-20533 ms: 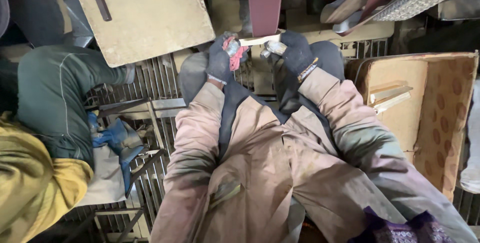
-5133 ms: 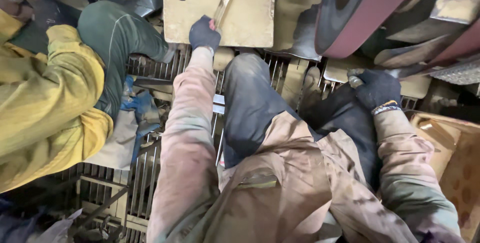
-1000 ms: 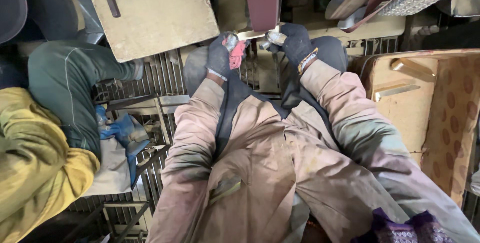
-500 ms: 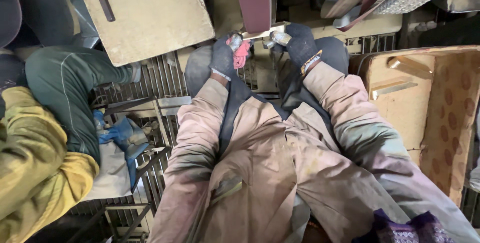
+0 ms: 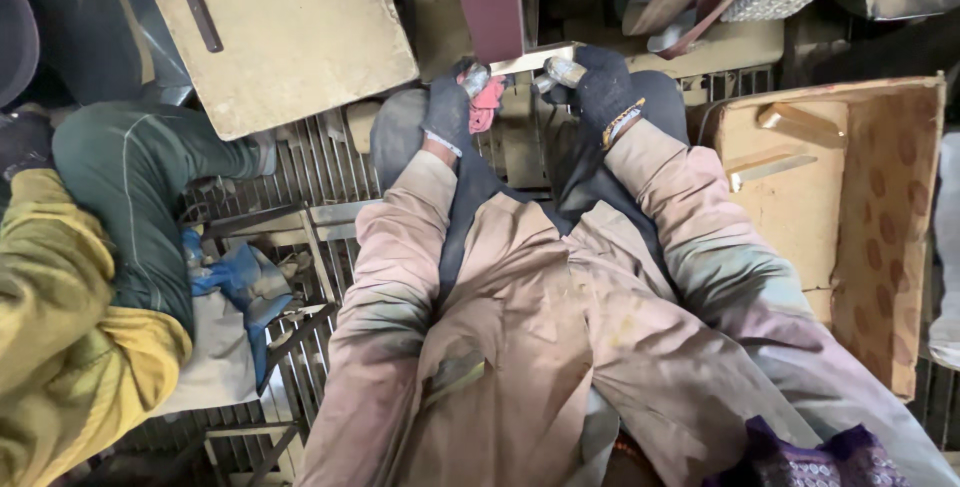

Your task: The person sits on the floor and repeatedly sands small rectangular wooden pieces against a belt sander. They hold the pieces with gloved hands, rotate them to sand different edges, and place finished pieces into a nearby cardboard box.

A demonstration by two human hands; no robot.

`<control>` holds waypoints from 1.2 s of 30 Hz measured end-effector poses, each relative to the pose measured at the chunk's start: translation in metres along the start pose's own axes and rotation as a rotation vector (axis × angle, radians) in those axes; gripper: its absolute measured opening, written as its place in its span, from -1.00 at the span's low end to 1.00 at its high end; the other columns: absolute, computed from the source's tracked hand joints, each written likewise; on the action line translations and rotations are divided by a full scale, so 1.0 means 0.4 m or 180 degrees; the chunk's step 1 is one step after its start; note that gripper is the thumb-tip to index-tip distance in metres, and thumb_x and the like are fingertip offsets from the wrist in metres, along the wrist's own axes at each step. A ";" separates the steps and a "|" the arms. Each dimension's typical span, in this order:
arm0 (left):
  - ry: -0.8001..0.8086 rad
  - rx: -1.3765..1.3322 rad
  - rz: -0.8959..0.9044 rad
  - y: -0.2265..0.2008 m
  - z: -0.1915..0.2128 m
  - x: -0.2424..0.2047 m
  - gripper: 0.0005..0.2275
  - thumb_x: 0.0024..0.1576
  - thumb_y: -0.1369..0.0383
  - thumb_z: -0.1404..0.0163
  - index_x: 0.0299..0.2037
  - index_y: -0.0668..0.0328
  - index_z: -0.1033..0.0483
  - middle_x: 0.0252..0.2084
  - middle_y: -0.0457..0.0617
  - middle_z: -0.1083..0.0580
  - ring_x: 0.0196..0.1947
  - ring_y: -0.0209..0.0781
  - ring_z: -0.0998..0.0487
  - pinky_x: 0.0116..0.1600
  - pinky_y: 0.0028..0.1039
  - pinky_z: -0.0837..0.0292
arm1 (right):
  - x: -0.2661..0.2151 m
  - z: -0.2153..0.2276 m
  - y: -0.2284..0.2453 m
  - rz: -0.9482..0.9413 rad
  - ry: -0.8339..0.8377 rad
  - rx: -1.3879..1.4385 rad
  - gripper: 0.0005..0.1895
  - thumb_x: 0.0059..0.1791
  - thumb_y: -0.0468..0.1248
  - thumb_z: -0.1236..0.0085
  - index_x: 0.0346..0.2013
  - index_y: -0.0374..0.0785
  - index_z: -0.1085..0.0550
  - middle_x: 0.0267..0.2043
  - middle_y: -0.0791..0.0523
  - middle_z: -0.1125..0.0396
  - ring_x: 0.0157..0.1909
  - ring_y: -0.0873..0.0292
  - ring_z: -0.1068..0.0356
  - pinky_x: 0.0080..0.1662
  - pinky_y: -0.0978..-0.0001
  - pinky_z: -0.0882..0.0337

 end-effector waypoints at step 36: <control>0.0018 -0.0267 -0.0512 -0.212 0.051 -0.198 -0.94 0.27 0.48 -0.04 -0.13 0.31 -0.50 -0.24 0.01 -0.53 -0.30 -0.21 -0.58 -0.20 -0.46 -0.54 | 0.059 -0.118 -0.051 -0.0404 0.0104 0.0519 -0.70 0.02 -0.33 -0.21 -0.03 -0.49 -0.53 -0.15 -0.03 -0.52 -0.18 0.13 -0.57 -0.12 0.31 -0.63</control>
Point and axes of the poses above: each hand's wrist, its own x-axis towards the middle knuckle, its own z-axis out of the back of the hand, y = z × x, the point moved 5 cm from there along x, towards the middle knuckle
